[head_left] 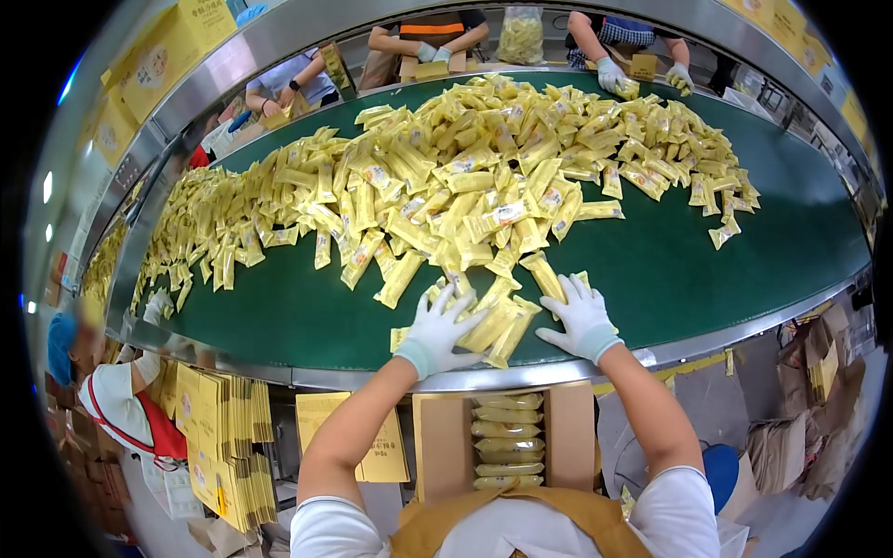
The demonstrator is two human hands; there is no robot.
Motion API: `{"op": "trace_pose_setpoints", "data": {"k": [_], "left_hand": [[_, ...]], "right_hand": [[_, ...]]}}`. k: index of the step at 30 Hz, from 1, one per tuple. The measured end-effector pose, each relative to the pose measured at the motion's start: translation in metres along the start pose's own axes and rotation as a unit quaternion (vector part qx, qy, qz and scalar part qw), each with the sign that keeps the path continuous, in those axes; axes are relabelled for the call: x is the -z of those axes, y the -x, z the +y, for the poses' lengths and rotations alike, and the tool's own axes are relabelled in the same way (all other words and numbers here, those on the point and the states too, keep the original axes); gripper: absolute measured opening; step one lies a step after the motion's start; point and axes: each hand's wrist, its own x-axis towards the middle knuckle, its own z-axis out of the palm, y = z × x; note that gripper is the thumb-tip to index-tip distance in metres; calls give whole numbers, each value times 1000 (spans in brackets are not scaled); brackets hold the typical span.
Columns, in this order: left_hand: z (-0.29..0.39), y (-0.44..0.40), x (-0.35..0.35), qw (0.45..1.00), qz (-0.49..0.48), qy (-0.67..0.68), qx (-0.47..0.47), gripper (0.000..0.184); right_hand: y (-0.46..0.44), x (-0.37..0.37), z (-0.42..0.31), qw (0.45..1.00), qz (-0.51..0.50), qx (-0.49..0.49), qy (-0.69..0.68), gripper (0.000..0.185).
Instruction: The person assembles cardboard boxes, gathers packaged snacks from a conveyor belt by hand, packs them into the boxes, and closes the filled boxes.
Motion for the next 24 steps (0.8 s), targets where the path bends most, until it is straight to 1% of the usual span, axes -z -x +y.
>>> {"op": "trace_pose_setpoints", "data": {"k": [1,2,3,4,5,6,7,8,9,10,11,13,14,15,17,18,19,21,23,24], "left_hand": [[-5,10,-3,1000,12,-1,-11,77],[-9,20,-5,999,19,27,-16,81],[-13,31,-11,999,32,37,9,81],[-16,42,-18,997,45,47,35,82],[-18,50,-25,995,59,57,60,82],[-9,54,-11,991,63,66,101,80],[-10,62,-17,989,70,62,114,77],[-16,73,-28,987,77,58,127,74],[-18,78,-25,985,84,53,138,71],[-20,83,-22,984,78,61,146,60],[-26,88,-17,985,31,55,161,56],[-36,92,7,979,-63,43,191,48],[-39,90,18,976,-95,-16,193,40],[-36,85,33,969,-103,-35,223,40],[-37,75,49,983,11,-7,181,38],[-27,62,68,985,24,24,171,36],[-30,50,70,992,59,54,96,36],[-34,24,58,997,40,37,-46,37],[-35,4,38,993,-45,12,-107,38],[-39,0,16,989,-61,2,-135,38]], "right_hand": [[9,-1,5,1000,5,12,0,59],[18,-1,12,1000,11,23,0,60],[25,-2,16,999,17,34,0,61],[32,6,16,998,33,44,10,69],[38,5,17,998,62,12,-20,72],[45,3,18,994,91,-20,-50,76],[51,1,21,988,119,-51,-79,79],[54,-6,29,981,136,-78,-116,78],[58,-4,35,981,106,-128,-98,76],[61,-2,40,978,76,-179,-81,73],[63,0,45,971,46,-228,-64,71],[66,9,53,957,90,-268,-61,65],[65,12,59,956,117,-262,-63,61],[61,17,59,953,172,-234,-79,57],[43,35,47,948,197,-210,-136,55],[32,37,40,944,209,-192,-169,55],[20,36,33,942,206,-179,-195,57],[-7,31,14,949,175,-194,-176,52],[-35,18,4,966,67,-232,-95,53],[-41,1,1,966,16,-252,-62,55]]}}
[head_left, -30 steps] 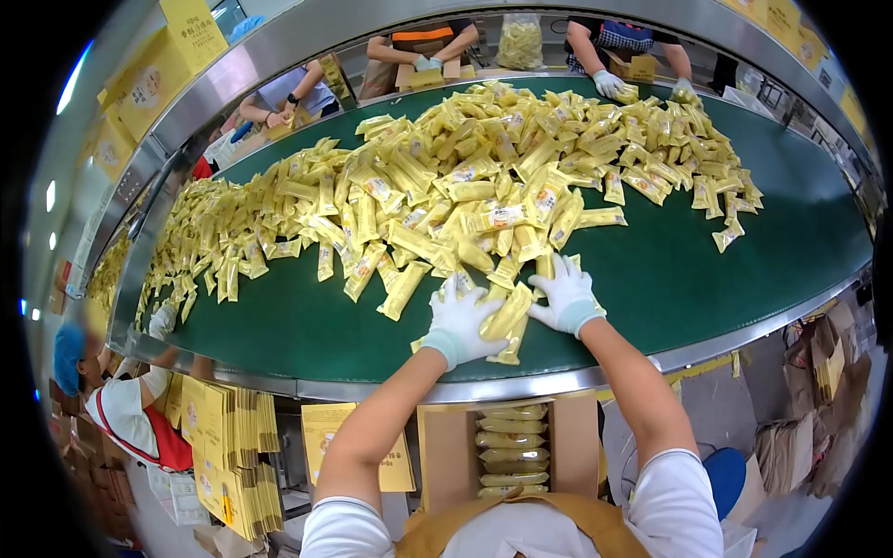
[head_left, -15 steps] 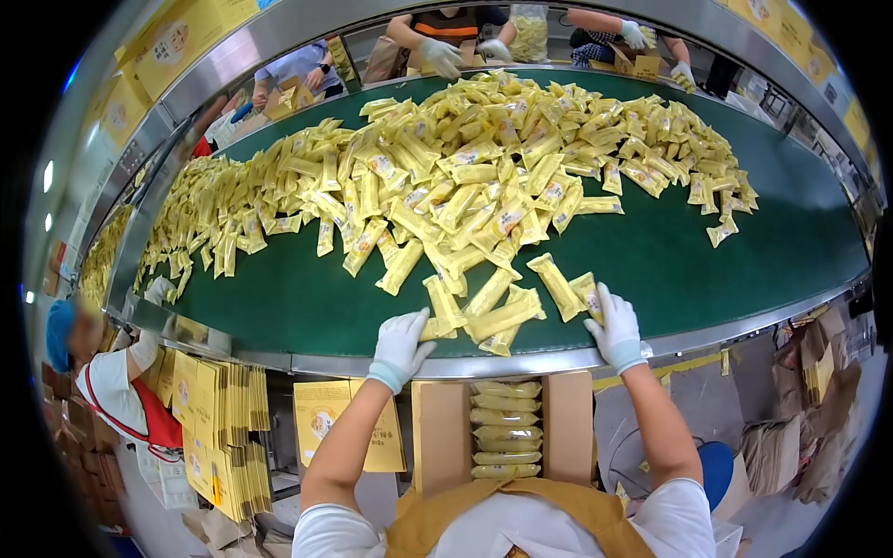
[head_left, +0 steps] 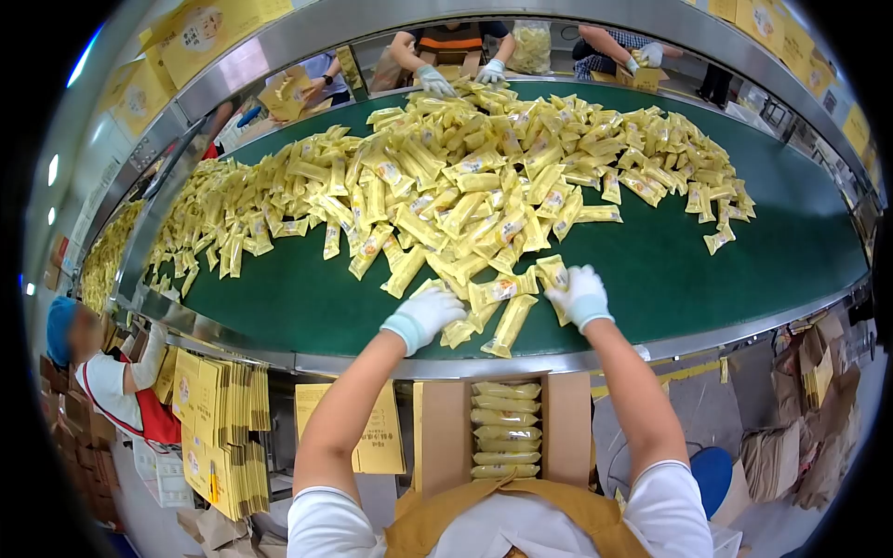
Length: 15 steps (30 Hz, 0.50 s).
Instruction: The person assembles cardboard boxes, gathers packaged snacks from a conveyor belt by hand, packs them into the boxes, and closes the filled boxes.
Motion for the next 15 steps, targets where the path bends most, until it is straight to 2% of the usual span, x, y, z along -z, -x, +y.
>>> {"op": "trace_pose_setpoints", "data": {"k": [1,3,6,9,11,13,15], "left_hand": [[-1,-5,-6,999,-7,-34,-12,41],[-7,-4,-5,998,0,-47,-31,41],[-4,13,9,987,-107,-9,120,43],[-11,44,8,961,-99,64,251,46],[-4,48,14,941,-36,134,309,46],[8,45,34,913,39,225,339,46],[28,22,55,869,129,337,337,46]], "right_hand": [[4,-4,-7,999,-28,-30,19,60],[-2,-2,-8,997,-58,-19,40,58],[-7,-1,20,995,-91,15,40,58],[2,24,43,999,-17,16,38,48],[16,51,35,989,32,138,-46,43],[29,73,15,950,87,279,-114,33],[26,76,-11,916,-33,386,-104,22]]}}
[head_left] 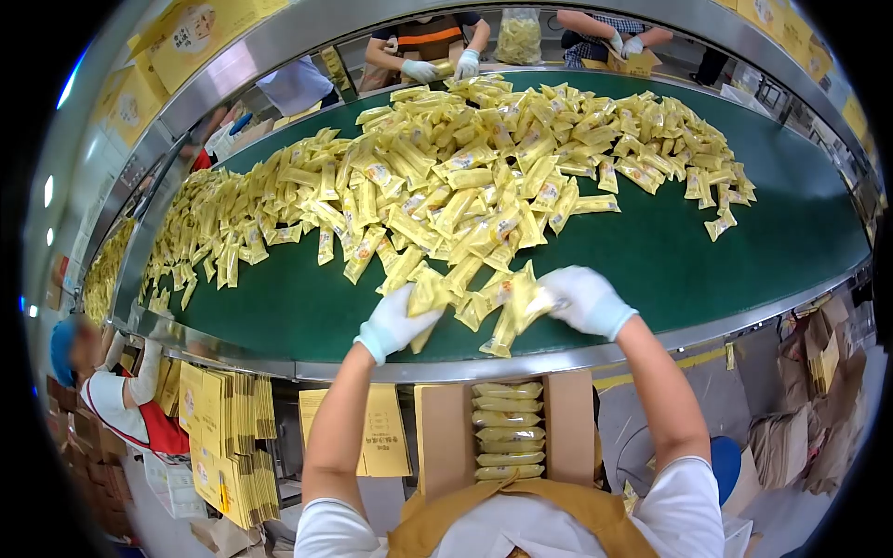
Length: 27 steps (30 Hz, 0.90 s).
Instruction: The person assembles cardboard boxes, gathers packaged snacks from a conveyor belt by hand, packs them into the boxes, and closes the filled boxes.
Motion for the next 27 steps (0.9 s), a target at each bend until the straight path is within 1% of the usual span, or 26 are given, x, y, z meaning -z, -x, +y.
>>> {"op": "trace_pose_setpoints", "data": {"k": [1,2,3,4,5,7,8,10,11,13,14,16,17,20,21,22,23,24,25,26,27], "left_hand": [[12,-6,-6,999,28,1,-19,48],[26,-14,-15,998,33,38,-37,49],[40,-23,-25,995,38,76,-54,50],[44,-37,-37,994,46,39,-94,50],[49,-53,-49,993,23,-71,-89,50],[81,-71,-67,983,-33,-172,-48,47],[93,-76,-76,973,-63,-221,-28,46],[67,-97,-113,952,-53,-291,-75,43],[58,-104,-126,939,-47,-326,-98,42],[65,-104,-132,931,-49,-351,-90,40],[67,-101,-134,927,-51,-363,-84,40],[72,-103,-135,930,-71,-359,-40,39],[74,-104,-134,931,-78,-356,-20,38],[64,-83,-110,955,-27,-290,-62,41],[72,-70,-92,949,-39,-311,-29,46],[65,-58,-80,953,-11,-300,-44,48],[54,-43,-70,955,16,-289,-57,50],[41,-29,-60,945,47,-319,-61,51],[28,-16,-51,935,82,-339,-71,49],[20,-3,-42,916,96,-384,-62,43],[-7,6,-41,891,150,-415,-102,38]], "right_hand": [[-8,-13,-7,998,-20,46,-25,18],[-17,-32,-11,994,-40,92,-49,14],[-23,-53,-16,991,-90,103,-10,11],[-26,-71,-20,983,-140,115,29,10],[-26,-83,-19,984,-118,127,48,9],[-26,-97,-18,982,-72,150,86,9],[-23,-97,-20,983,-76,128,110,9],[-17,-91,-22,980,-83,84,160,9],[-14,-83,-23,978,-108,59,170,9],[0,-63,-18,970,-158,7,185,9],[10,-59,-10,974,-142,-5,176,10],[25,-46,0,971,-152,-54,175,11],[33,-43,9,972,-139,-66,179,11],[62,-34,37,967,-89,-117,206,13],[71,-31,44,962,-66,-141,222,15],[80,-30,52,957,-43,-166,235,16],[90,-33,59,950,4,-175,259,17],[100,-37,66,941,52,-182,281,18],[109,-41,70,934,65,-193,294,28],[112,-46,65,932,89,-180,301,34],[115,-46,56,930,112,-166,308,40]]}}
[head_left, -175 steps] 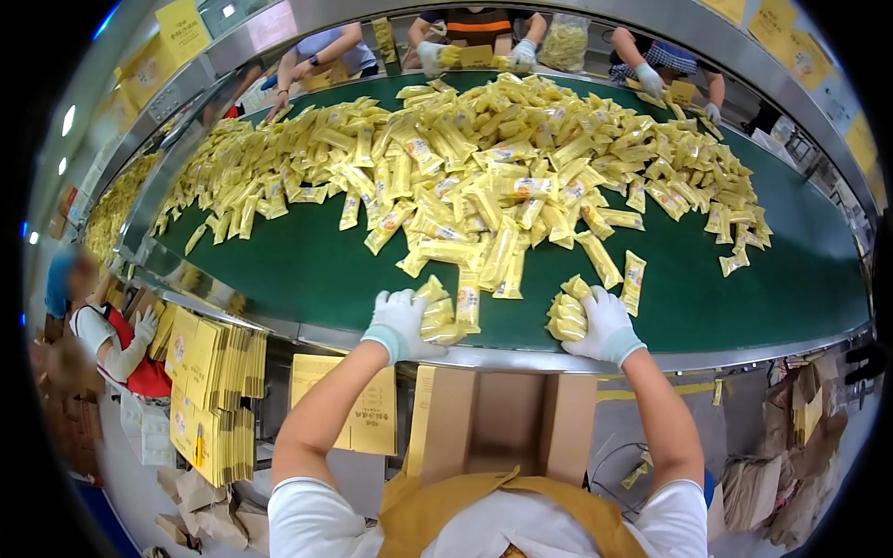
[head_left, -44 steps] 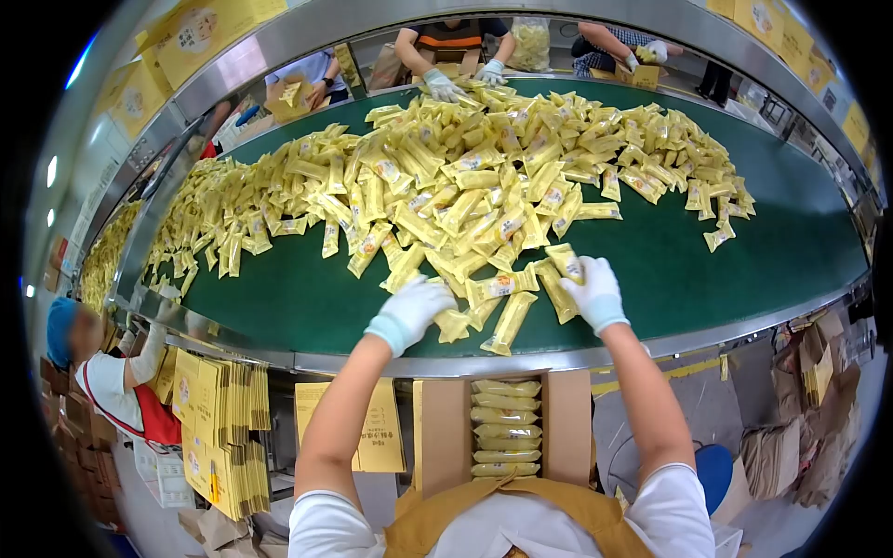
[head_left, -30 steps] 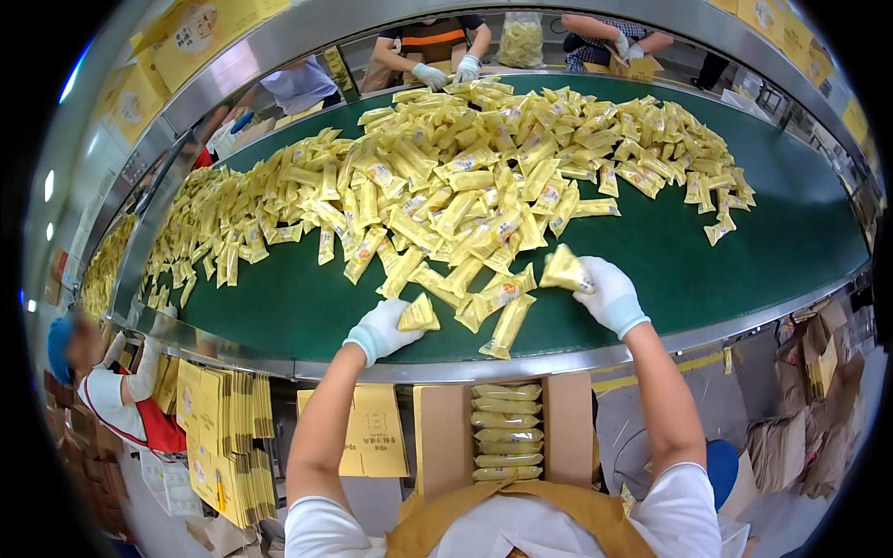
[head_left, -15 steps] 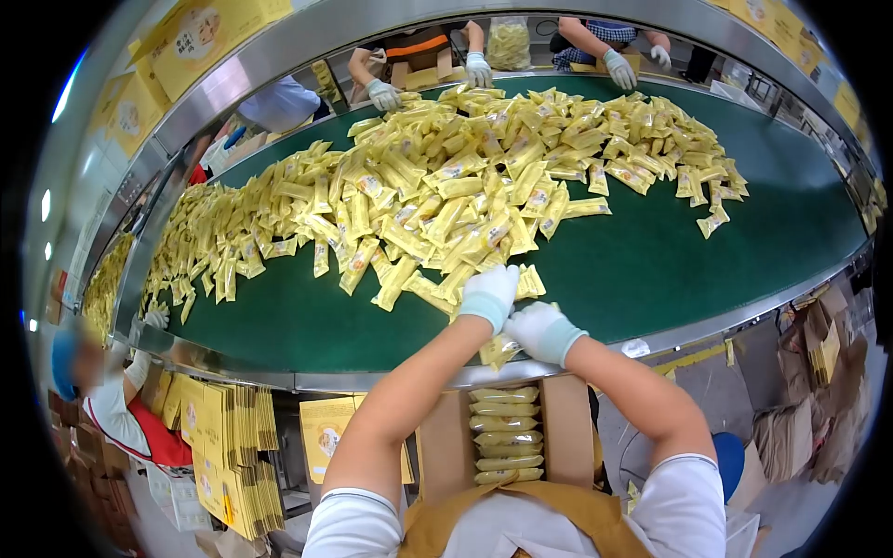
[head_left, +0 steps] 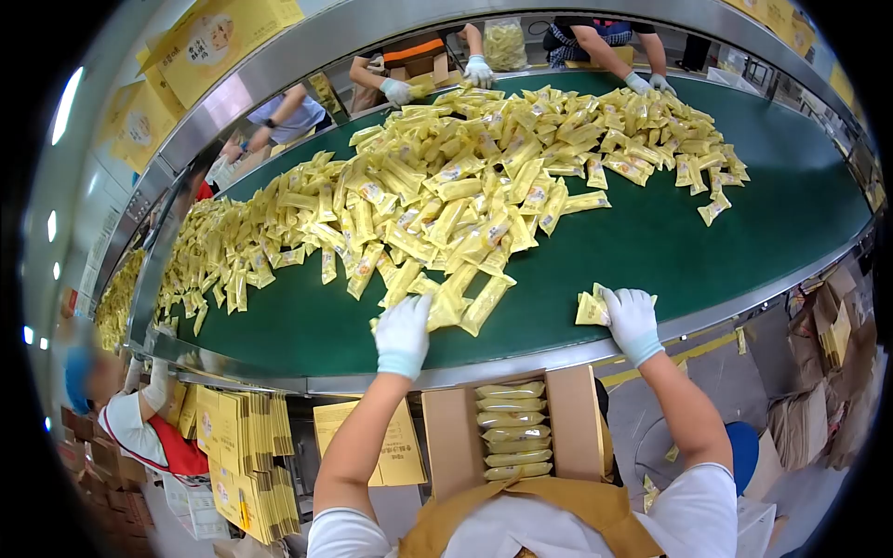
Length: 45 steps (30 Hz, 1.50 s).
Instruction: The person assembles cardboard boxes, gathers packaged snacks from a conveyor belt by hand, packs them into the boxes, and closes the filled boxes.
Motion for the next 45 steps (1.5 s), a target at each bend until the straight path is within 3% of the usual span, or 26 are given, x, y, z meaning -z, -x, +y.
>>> {"op": "trace_pose_setpoints", "data": {"k": [1,2,5,6,9,10,12,15,16,19,20,23,24,28,31,36,39,43,45], "left_hand": [[-17,14,-17,998,60,-15,-27,37],[-31,30,-35,998,32,-38,-28,38],[-31,57,-35,998,-60,2,-35,62],[-27,61,-30,997,-68,33,-32,86],[-26,63,-23,994,-90,56,-13,97],[-31,53,-18,976,-189,99,44,104],[-36,46,-14,977,-191,79,42,107],[-43,52,-32,986,-164,17,-8,112],[-43,54,-33,985,-170,3,-20,112],[-41,51,-18,971,-236,24,-35,114],[-43,45,-12,963,-265,39,-40,115],[-59,26,-14,964,-221,119,-87,115],[-62,13,-14,967,-181,124,-128,107],[-61,-52,-16,938,-249,148,-192,97],[-64,-66,-41,935,-251,100,-228,98],[-52,-56,-28,933,-273,45,-232,96],[-48,-43,-17,924,-323,106,-173,97],[-35,-15,-10,955,-238,105,-144,102],[-25,-9,-7,961,-239,74,-117,110]], "right_hand": [[4,7,-6,1000,27,6,2,46],[8,15,-10,1000,-9,6,-25,75],[13,40,-18,998,-18,18,-55,90],[15,36,-12,996,-45,10,-73,95],[9,31,3,984,-160,-24,-77,112],[-5,46,-1,973,-220,-47,-46,116],[-23,50,-3,954,-291,-68,-16,122],[-38,46,-7,947,-317,-52,-19,108],[-40,47,-12,949,-307,-53,-40,94],[-44,29,-25,976,-176,28,-121,90],[-56,28,-33,965,-197,35,-168,89],[-94,36,-73,948,-170,137,-232,86],[-108,32,-87,938,-181,173,-241,85],[-155,19,-134,905,-227,293,-208,81],[-157,5,-146,895,-311,262,-187,80],[-124,13,-127,908,-232,312,-156,75],[-100,22,-115,920,-199,292,-167,76],[-84,28,-100,929,-175,290,-150,85],[-82,28,-98,932,-209,247,-164,85]]}}
